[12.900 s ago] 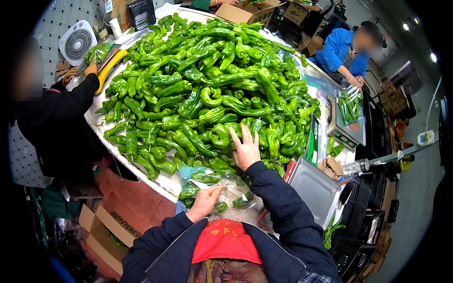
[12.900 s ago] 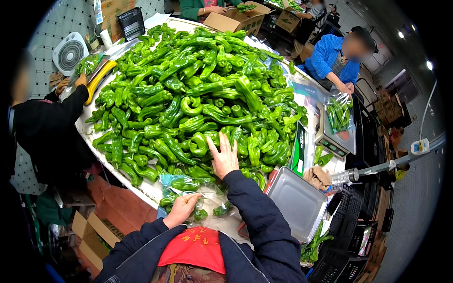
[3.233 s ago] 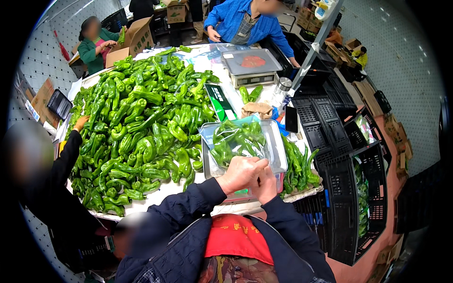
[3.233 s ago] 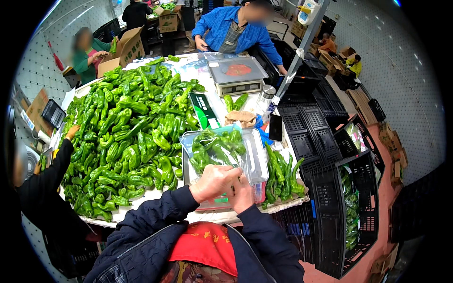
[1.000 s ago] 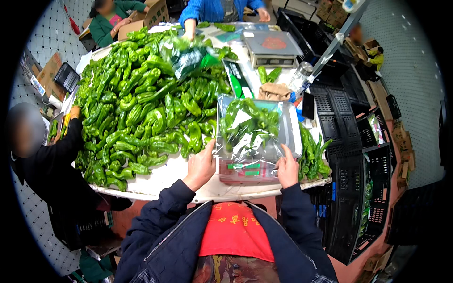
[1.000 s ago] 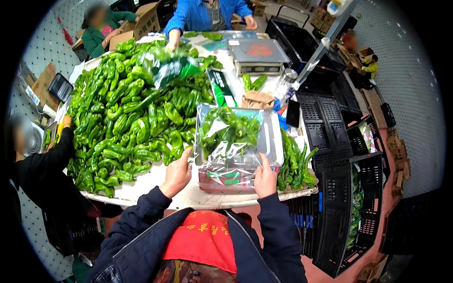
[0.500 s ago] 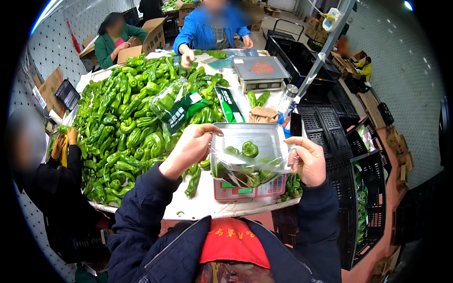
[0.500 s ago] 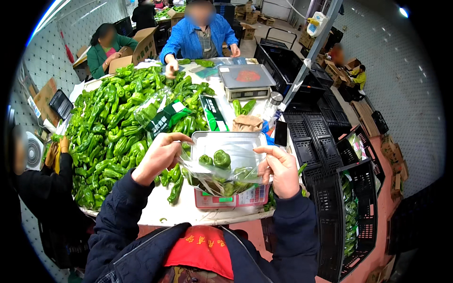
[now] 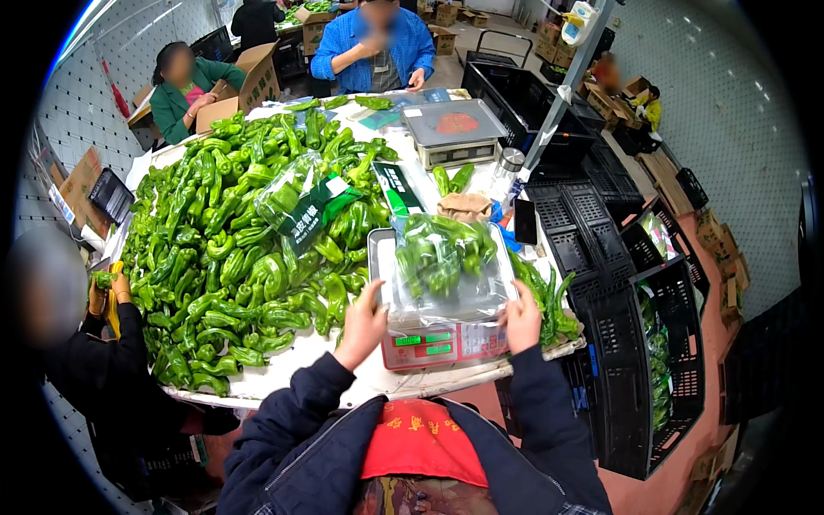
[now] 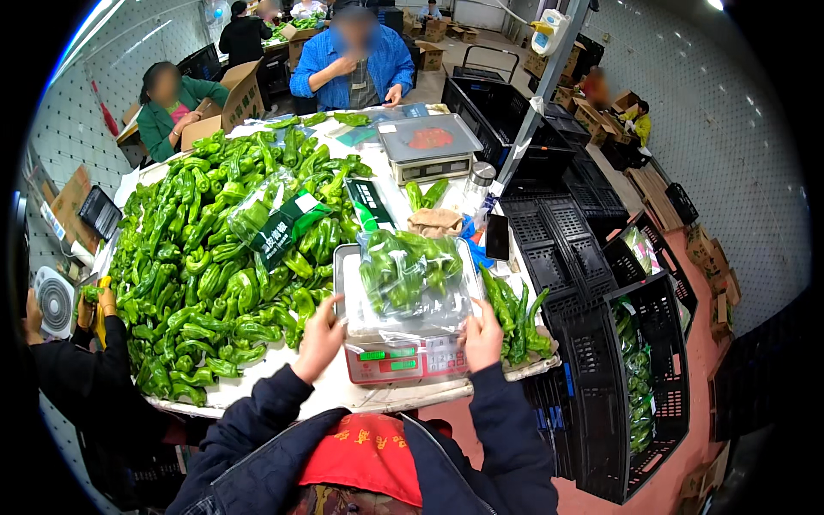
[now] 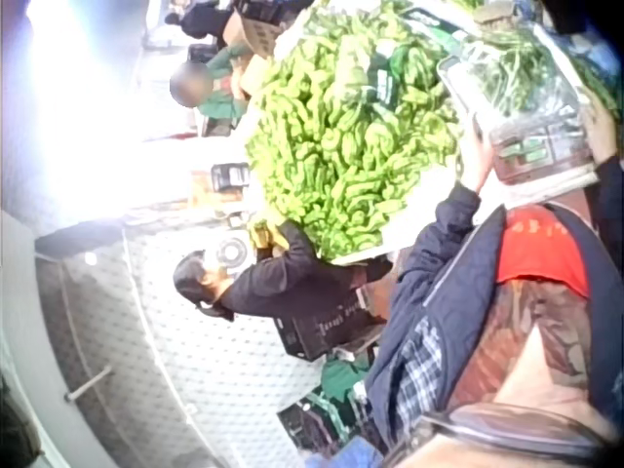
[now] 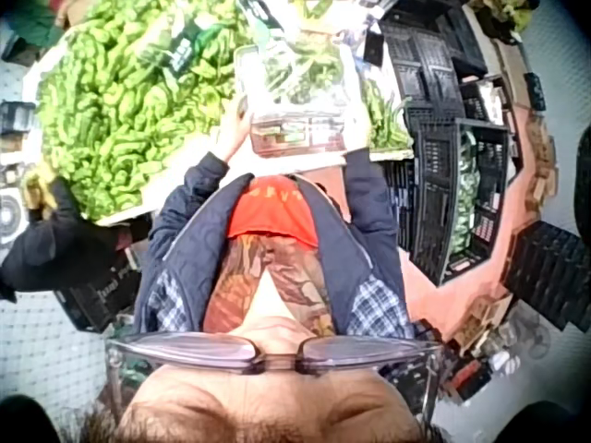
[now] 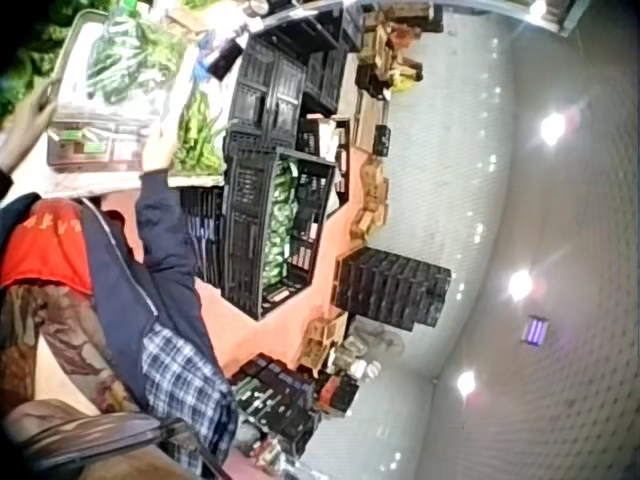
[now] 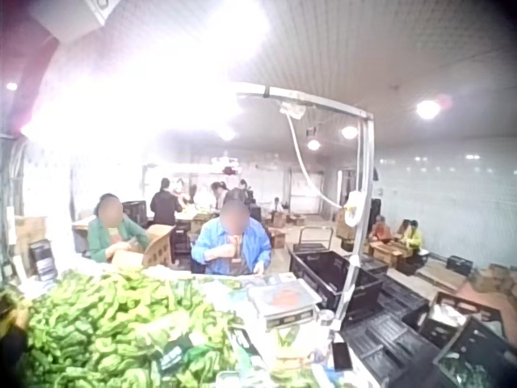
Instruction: The person repeatedly picks green peppers from a large pile, places them into clear plastic bags, weighs each bag on a digital scale, and then sets the sealed bags aside. The process is repeated continuously with multiple bags.
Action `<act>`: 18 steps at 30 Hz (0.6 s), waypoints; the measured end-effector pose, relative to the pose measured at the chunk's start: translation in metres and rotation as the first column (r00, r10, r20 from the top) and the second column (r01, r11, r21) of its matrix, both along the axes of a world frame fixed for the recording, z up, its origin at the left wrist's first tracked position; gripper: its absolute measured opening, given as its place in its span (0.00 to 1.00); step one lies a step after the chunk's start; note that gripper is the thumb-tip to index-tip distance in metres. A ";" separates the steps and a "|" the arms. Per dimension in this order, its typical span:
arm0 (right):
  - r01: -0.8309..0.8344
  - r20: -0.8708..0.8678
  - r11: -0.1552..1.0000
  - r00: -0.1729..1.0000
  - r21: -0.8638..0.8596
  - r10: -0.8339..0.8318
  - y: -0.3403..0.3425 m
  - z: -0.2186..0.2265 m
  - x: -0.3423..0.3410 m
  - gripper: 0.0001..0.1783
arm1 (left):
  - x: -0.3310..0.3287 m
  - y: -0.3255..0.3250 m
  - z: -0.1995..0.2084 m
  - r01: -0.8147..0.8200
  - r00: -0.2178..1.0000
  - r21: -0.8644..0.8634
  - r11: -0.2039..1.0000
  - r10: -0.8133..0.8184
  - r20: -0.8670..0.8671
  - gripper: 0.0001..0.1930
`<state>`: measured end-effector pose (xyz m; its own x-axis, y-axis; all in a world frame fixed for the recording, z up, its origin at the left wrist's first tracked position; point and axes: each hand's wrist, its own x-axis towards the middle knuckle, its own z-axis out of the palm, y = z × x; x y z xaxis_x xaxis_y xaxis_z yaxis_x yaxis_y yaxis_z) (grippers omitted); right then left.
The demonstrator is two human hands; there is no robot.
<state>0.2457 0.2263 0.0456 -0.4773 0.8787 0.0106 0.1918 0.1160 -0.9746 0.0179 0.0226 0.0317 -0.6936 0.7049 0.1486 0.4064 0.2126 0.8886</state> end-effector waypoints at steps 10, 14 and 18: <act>-0.016 0.177 1.000 0.984 0.006 0.015 -0.047 -0.029 0.067 0.32 | 0.036 -0.043 -0.031 0.102 0.864 -0.089 0.991 -0.044 0.501 0.17; -0.052 0.402 0.923 0.908 0.382 -0.115 -0.057 0.007 0.070 0.27 | 0.036 -0.050 -0.014 0.164 0.701 -0.066 0.984 -0.069 0.710 0.07; -0.057 0.187 0.876 0.982 0.479 -0.038 -0.083 0.048 0.033 0.14 | 0.038 -0.059 -0.008 0.177 0.714 -0.053 0.983 -0.091 0.694 0.09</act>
